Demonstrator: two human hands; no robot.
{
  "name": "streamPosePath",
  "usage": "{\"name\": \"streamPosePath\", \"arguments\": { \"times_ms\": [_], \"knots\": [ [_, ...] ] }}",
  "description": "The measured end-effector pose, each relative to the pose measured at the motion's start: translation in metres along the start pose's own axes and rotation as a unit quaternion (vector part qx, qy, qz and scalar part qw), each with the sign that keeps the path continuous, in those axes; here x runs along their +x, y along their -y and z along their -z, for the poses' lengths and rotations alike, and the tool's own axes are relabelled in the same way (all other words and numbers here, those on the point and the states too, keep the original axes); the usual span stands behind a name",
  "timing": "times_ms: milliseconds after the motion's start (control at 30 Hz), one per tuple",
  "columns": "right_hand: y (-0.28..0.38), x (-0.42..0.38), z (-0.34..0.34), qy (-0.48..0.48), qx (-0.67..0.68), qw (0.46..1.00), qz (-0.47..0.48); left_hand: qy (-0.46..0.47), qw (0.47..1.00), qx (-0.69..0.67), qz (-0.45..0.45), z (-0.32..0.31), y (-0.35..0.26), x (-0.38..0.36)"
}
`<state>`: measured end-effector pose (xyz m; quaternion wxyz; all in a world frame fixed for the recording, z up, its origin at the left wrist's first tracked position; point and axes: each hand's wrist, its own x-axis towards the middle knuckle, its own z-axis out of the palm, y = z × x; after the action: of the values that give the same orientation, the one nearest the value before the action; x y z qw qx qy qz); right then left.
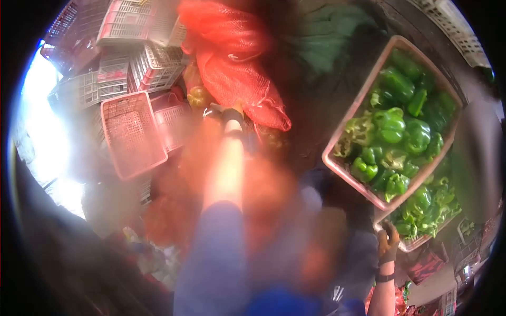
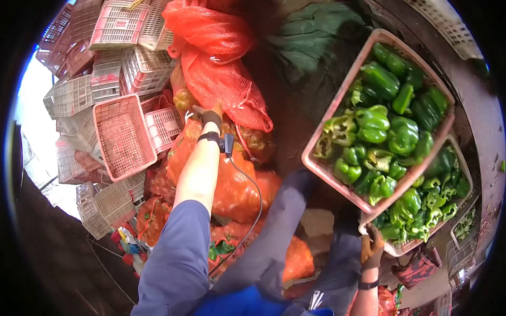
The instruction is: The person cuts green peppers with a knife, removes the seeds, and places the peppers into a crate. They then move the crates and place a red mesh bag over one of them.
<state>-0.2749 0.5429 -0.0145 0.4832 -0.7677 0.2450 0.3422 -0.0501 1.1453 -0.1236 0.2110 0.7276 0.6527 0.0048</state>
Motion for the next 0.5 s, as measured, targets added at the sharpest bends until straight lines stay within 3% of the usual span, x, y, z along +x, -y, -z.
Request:
{"name": "streamPosePath", "arguments": {
  "times_ms": [67,133,200,233,267,300,333,400,433,467,500],
  "knots": [
    [0.007,0.001,-0.028,0.007,0.011,0.999,0.049,0.017,0.998,-0.004,0.061,-0.01,0.008,0.032],
    [0.029,0.002,-0.053,0.046,0.044,0.997,0.043,0.078,0.988,-0.074,0.112,-0.015,0.017,0.059],
    [0.056,0.012,-0.073,0.089,-0.006,0.994,0.062,0.177,0.964,-0.154,0.127,-0.013,0.028,0.08],
    [0.076,0.019,-0.085,0.093,0.001,0.993,0.074,0.152,0.968,-0.185,0.074,0.005,0.006,0.042],
    [0.098,0.023,-0.095,0.098,0.007,0.991,0.087,0.191,0.92,-0.322,0.114,0.034,-0.016,-0.005],
    [0.119,0.03,-0.103,0.1,0.012,0.99,0.101,0.237,0.939,-0.2,-0.152,0.048,0.003,-0.024],
    [0.133,0.038,-0.113,0.105,0.06,0.99,0.075,0.196,0.886,-0.11,-0.405,0.066,0.014,-0.048],
    [0.15,0.057,-0.136,0.118,0.167,0.976,0.073,0.171,0.771,0.015,-0.613,0.116,0.03,-0.102],
    [0.173,0.059,-0.147,0.127,0.259,0.956,0.048,0.284,0.752,-0.023,-0.594,0.136,0.049,-0.134],
    [0.185,0.065,-0.156,0.144,0.318,0.936,0.038,0.485,0.743,-0.124,-0.445,0.153,0.073,-0.169],
    [0.189,0.071,-0.165,0.175,0.366,0.913,0.035,0.631,0.693,-0.205,-0.282,0.167,0.095,-0.199]
  ]
}}
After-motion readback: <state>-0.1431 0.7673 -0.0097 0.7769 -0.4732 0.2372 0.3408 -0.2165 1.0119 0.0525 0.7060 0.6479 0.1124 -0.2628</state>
